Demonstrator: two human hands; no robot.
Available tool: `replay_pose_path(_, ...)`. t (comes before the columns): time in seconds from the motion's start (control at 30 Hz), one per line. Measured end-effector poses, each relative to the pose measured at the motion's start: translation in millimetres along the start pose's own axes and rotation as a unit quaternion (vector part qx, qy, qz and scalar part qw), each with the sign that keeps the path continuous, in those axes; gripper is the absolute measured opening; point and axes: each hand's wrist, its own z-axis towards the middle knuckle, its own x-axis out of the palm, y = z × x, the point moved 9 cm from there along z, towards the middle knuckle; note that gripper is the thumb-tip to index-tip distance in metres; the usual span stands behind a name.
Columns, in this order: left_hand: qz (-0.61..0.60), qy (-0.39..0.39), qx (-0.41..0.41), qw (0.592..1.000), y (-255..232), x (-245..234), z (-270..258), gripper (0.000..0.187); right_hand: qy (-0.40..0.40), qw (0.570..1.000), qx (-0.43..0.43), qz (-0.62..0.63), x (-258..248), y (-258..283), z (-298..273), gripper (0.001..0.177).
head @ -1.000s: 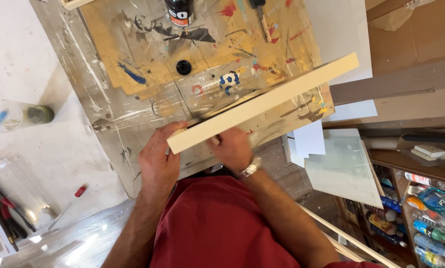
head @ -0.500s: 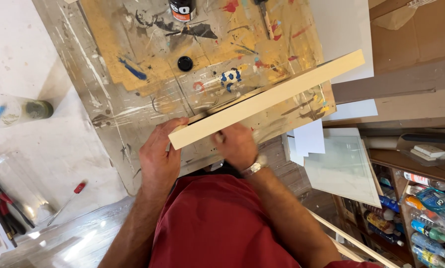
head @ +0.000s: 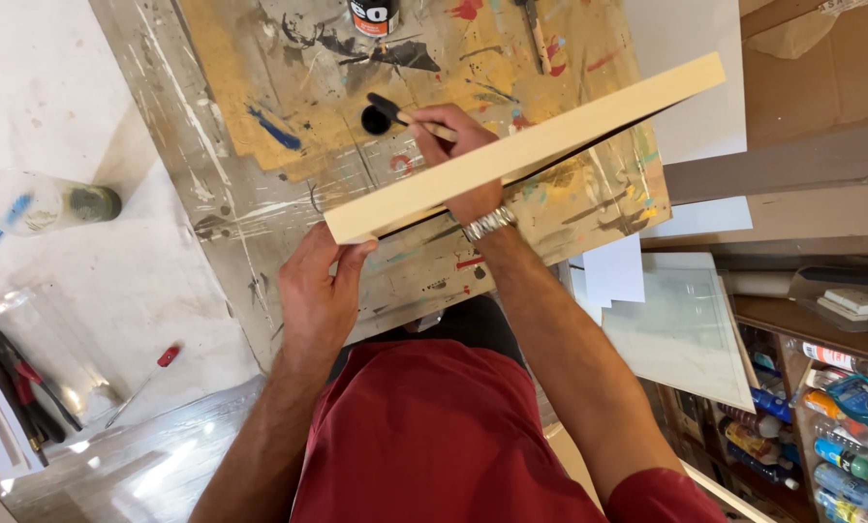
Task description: Assembling wooden frames and applying a dark finish using a foam brush
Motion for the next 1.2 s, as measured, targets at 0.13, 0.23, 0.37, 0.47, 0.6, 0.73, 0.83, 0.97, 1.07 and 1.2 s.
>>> replay_pose_path(0.13,-0.014,-0.002,-0.006,1.0,10.7,1.2,-2.2,0.019,0.037,0.999,0.017,-0.023,18.5,-4.8,5.3,0.015)
replay_pose_path(0.23,-0.033,-0.009,-0.012,0.999,18.1,2.1,-1.5,0.023,0.008,0.999,-0.001,0.049,7.1,1.1,-1.8,0.013)
replay_pose_path(0.37,-0.035,-0.007,-0.014,0.999,12.8,1.5,-0.4,0.026,0.018,0.996,0.022,-0.083,-37.7,-52.0,-45.7,0.008)
replay_pose_path(0.47,-0.044,-0.003,-0.015,0.999,11.3,0.1,0.7,0.027,0.053,0.995,0.057,-0.063,-29.8,-34.3,-70.1,0.016)
replay_pose_path(0.6,-0.042,-0.001,-0.014,0.999,10.4,0.1,0.1,0.026,0.045,0.994,0.04,-0.094,-52.2,-6.2,-72.0,0.003)
replay_pose_path(0.73,-0.047,0.004,-0.018,0.999,6.7,-0.2,0.0,0.026,-0.02,0.946,-0.083,-0.311,-105.0,-15.8,-71.9,0.009)
replay_pose_path(0.83,-0.029,0.01,-0.008,0.999,2.7,0.8,3.0,0.023,-0.001,0.905,-0.155,-0.396,-73.0,-14.8,-85.7,0.011)
replay_pose_path(0.97,0.003,0.005,0.009,1.0,0.8,-0.1,0.3,0.02,0.063,0.905,-0.223,-0.357,22.9,-24.5,-129.8,0.019)
replay_pose_path(1.07,0.007,0.004,0.011,1.0,-18.2,-2.9,9.4,0.018,0.082,0.975,-0.103,-0.18,27.1,7.4,-120.1,0.013)
replay_pose_path(1.2,0.012,0.008,0.015,1.0,-15.5,-1.7,8.6,0.018,0.014,0.98,-0.066,-0.187,-31.5,-20.0,-103.6,0.014)
